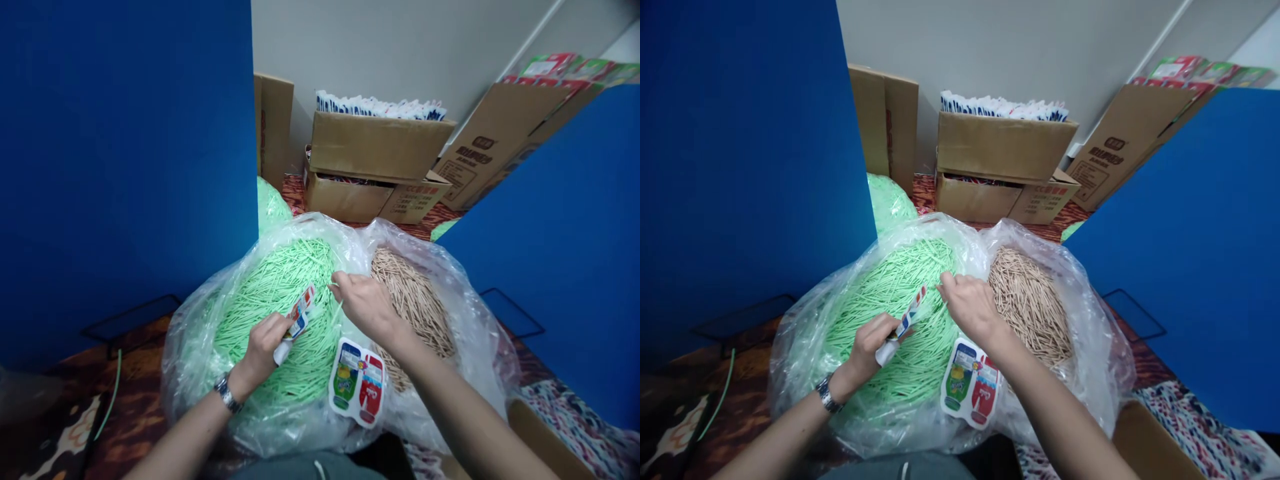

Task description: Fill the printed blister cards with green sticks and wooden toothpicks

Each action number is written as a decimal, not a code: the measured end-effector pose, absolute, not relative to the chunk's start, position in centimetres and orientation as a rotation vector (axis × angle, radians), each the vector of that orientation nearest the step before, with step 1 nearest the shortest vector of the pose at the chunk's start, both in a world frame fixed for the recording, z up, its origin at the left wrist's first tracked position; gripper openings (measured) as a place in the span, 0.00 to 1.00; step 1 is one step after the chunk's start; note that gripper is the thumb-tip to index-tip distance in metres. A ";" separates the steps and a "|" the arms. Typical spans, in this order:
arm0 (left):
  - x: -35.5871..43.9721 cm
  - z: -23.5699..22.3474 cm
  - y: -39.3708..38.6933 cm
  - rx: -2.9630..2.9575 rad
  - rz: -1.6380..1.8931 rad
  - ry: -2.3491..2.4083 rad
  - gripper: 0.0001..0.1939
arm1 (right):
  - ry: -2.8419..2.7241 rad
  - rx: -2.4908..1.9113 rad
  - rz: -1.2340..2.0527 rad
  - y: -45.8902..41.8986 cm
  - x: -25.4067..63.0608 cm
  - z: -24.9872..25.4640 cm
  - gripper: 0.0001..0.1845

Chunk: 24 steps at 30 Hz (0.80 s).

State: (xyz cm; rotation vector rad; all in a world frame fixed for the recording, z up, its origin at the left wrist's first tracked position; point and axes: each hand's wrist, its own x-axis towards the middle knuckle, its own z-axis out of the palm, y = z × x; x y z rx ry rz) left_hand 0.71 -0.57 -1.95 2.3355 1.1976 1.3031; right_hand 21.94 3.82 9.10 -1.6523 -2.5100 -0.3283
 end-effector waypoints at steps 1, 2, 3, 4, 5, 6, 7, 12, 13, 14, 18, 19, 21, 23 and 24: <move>0.8 -1.9 -0.7 2.336 1.307 1.189 0.05 | -2.541 -1.679 -0.433 4.0 21.9 9.2 0.09; 1.0 -1.9 -0.8 2.338 1.308 1.182 0.04 | -2.558 -1.693 -0.515 4.2 21.8 9.3 0.07; 1.1 -1.8 -0.9 2.344 1.307 1.176 0.04 | -2.562 -1.699 -0.580 4.3 21.6 9.4 0.07; 1.3 -1.8 -0.9 2.351 1.300 1.174 0.05 | -2.555 -1.701 -0.627 4.3 21.5 9.5 0.07; 1.4 -1.8 -1.0 2.358 1.290 1.176 0.05 | -2.544 -1.699 -0.656 4.3 21.3 9.6 0.08; 1.5 -1.8 -1.0 2.362 1.279 1.178 0.05 | -2.531 -1.690 -0.667 4.2 21.0 9.6 0.09; 1.6 -1.8 -1.0 2.365 1.271 1.181 0.05 | -2.522 -1.673 -0.665 4.2 20.8 9.6 0.09; 1.9 -2.1 -1.2 2.352 1.261 1.193 0.04 | -2.544 -1.493 -0.664 3.2 19.6 9.3 0.14; 1.9 -2.1 -1.2 2.344 1.258 1.198 0.04 | -2.596 -1.409 -0.653 3.0 19.5 9.4 0.15; 1.9 -2.1 -1.2 2.335 1.253 1.200 0.03 | -2.664 -1.300 -0.625 2.8 19.6 9.5 0.17; 1.7 -1.6 -1.1 2.285 1.292 1.174 0.02 | -2.807 -0.930 -0.339 2.9 21.4 9.8 0.23; 1.7 -1.4 -1.0 2.266 1.318 1.154 0.02 | -2.744 -0.924 -0.226 3.2 22.0 9.6 0.25; 1.6 -1.0 -0.9 2.205 1.353 1.107 0.03 | -2.500 -0.985 0.098 3.9 23.0 8.8 0.26; 1.7 -0.6 -0.8 2.117 1.338 1.065 0.05 | -2.191 -1.022 0.542 4.4 23.3 7.4 0.25; 1.7 -0.4 -0.8 2.072 1.320 1.051 0.06 | -2.050 -1.011 0.778 4.6 23.1 6.5 0.24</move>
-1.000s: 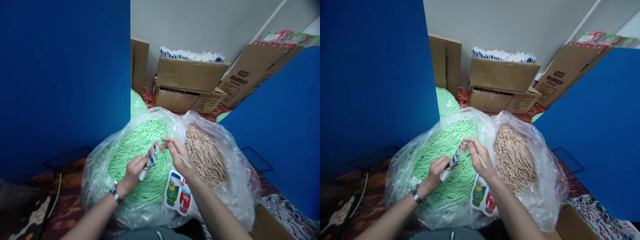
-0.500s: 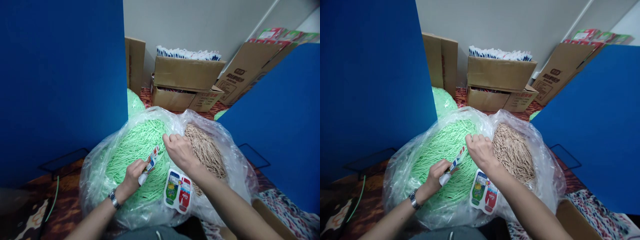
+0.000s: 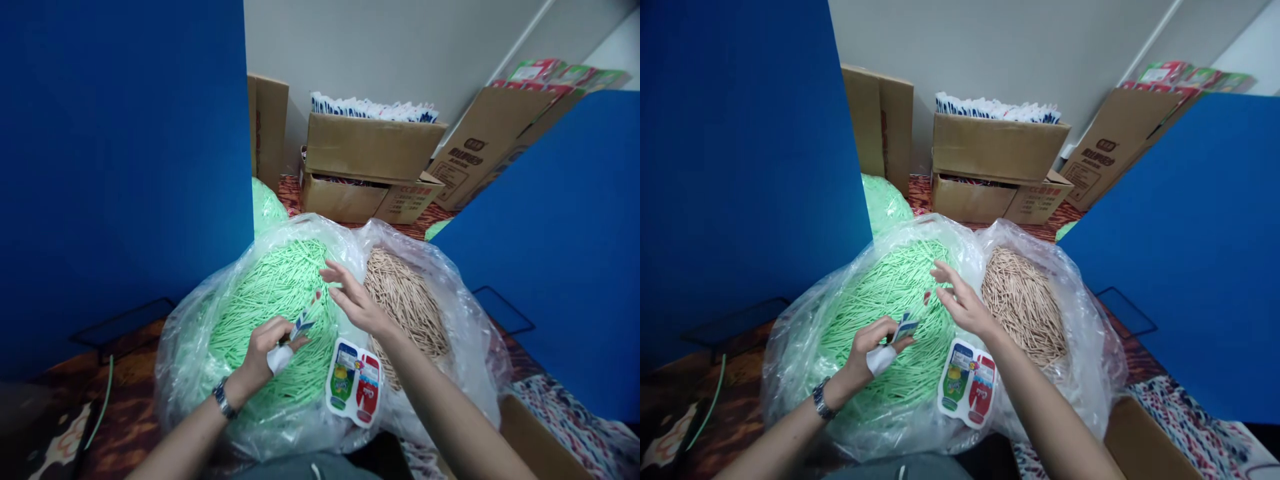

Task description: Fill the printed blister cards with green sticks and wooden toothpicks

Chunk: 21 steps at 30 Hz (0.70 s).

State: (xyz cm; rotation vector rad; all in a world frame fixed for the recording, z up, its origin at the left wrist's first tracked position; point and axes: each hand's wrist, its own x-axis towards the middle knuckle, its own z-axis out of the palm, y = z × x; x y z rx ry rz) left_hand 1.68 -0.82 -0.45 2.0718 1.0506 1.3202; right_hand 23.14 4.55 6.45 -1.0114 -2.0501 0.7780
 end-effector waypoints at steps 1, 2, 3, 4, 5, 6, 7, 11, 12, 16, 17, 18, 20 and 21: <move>1.7 -0.4 -0.8 2.033 1.303 1.042 0.07 | -1.927 -0.987 0.999 4.6 22.8 5.5 0.22; 1.7 -0.3 -0.9 2.002 1.285 1.045 0.07 | -1.813 -0.954 1.179 4.5 22.4 4.6 0.20; 1.6 -0.4 -0.9 1.973 1.264 1.057 0.06 | -1.702 -0.931 1.301 4.4 21.9 3.7 0.17; 1.6 -0.5 -0.9 1.931 1.252 1.080 0.05 | -1.579 -0.928 1.353 4.2 21.4 2.9 0.16; 1.5 -0.7 -0.9 1.870 1.246 1.108 0.06 | -1.470 -0.942 1.353 4.0 20.9 2.4 0.15; 1.4 -1.0 -0.9 1.792 1.246 1.134 0.09 | -1.395 -0.967 1.323 3.8 20.5 1.9 0.15; 1.4 -1.2 -0.9 1.704 1.254 1.152 0.13 | -1.364 -0.996 1.282 3.6 20.3 1.7 0.15; 1.6 -1.9 -0.4 1.432 1.288 1.118 0.27 | -1.474 -1.070 1.171 3.1 20.3 1.9 0.14; 1.7 -1.9 -0.2 1.383 1.285 1.104 0.28 | -1.489 -1.073 1.149 3.0 20.4 2.1 0.14; 2.3 -1.9 0.3 1.295 1.183 1.115 0.19 | -1.534 -1.092 1.112 2.7 20.7 2.1 0.14; 2.4 -1.9 0.4 1.308 1.151 1.142 0.15 | -1.533 -1.093 1.104 2.7 20.7 2.0 0.13; 2.4 -1.9 0.4 1.331 1.126 1.168 0.13 | -1.524 -1.093 1.094 2.6 20.7 2.0 0.13; 2.5 -1.9 0.5 1.372 1.126 1.191 0.13 | -1.511 -1.096 1.084 2.5 20.7 1.9 0.13; 2.6 -1.9 0.5 1.382 1.147 1.175 0.14 | -1.504 -1.101 1.081 2.5 20.7 1.9 0.13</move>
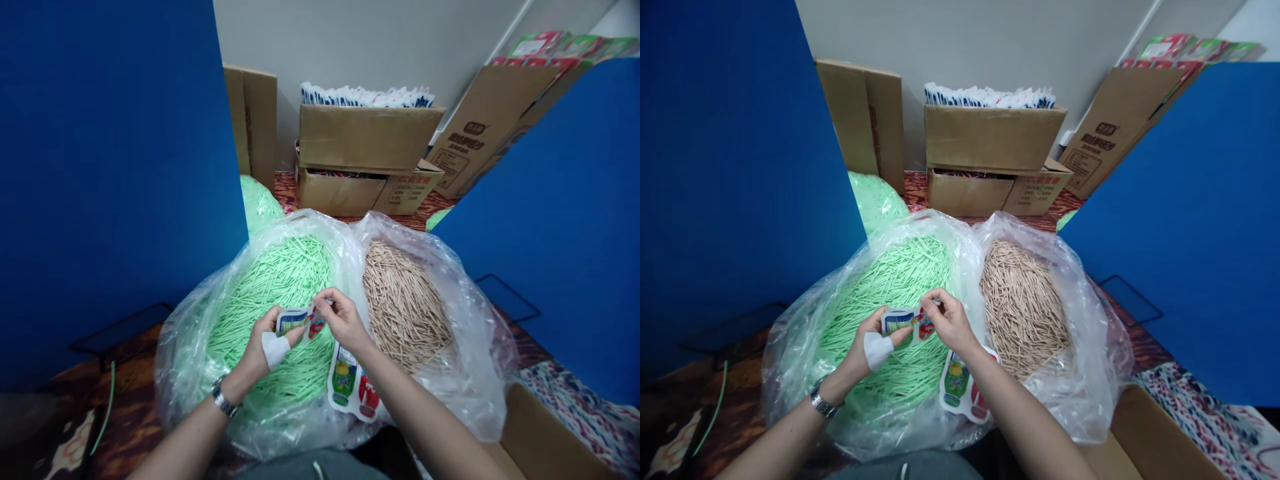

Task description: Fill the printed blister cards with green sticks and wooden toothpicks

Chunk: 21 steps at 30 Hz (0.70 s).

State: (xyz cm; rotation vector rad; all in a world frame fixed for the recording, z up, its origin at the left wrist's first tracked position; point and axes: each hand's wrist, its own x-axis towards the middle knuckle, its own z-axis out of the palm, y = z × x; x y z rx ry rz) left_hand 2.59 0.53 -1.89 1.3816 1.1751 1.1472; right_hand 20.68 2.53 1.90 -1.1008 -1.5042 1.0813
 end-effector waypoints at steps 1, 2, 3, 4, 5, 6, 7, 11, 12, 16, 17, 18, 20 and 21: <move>2.7 -1.9 0.6 1.380 1.167 1.147 0.17 | -1.493 -1.108 1.076 2.5 20.7 1.9 0.13; 2.7 -1.8 0.6 1.369 1.172 1.116 0.18 | -1.482 -1.115 1.071 2.6 20.7 1.9 0.13; 2.8 -1.8 0.7 1.356 1.160 1.091 0.19 | -1.472 -1.120 1.070 2.6 20.7 1.8 0.13; 2.8 -1.8 0.8 1.345 1.134 1.076 0.18 | -1.461 -1.122 1.077 2.7 20.6 1.8 0.13; 2.8 -1.7 0.8 1.338 1.103 1.072 0.16 | -1.448 -1.122 1.093 2.7 20.6 1.7 0.13; 2.8 -1.7 0.8 1.335 1.078 1.072 0.15 | -1.433 -1.121 1.108 2.8 20.6 1.6 0.13; 2.8 -1.7 0.8 1.335 1.068 1.068 0.16 | -1.419 -1.119 1.120 2.8 20.6 1.6 0.13; 2.6 -1.8 1.0 1.334 1.029 1.044 0.17 | -1.419 -1.104 1.148 2.6 20.7 1.4 0.12; 2.5 -1.8 1.2 1.334 1.020 1.058 0.16 | -1.430 -1.095 1.165 2.6 20.7 1.4 0.12; 2.2 -1.2 2.8 1.304 1.107 1.142 0.16 | -1.464 -1.079 1.099 2.5 21.5 0.9 0.22; 2.2 -0.9 3.5 1.299 1.136 1.141 0.17 | -1.458 -1.106 1.039 2.5 21.8 0.6 0.25; 2.3 -0.4 4.4 1.304 1.159 1.130 0.18 | -1.450 -1.138 0.985 2.5 22.0 0.3 0.26; 2.6 0.6 6.8 1.362 1.180 1.106 0.20 | -1.439 -1.194 0.923 2.3 22.6 -0.1 0.24; 2.7 1.2 8.2 1.405 1.185 1.114 0.21 | -1.449 -1.210 0.914 2.2 22.8 -0.2 0.22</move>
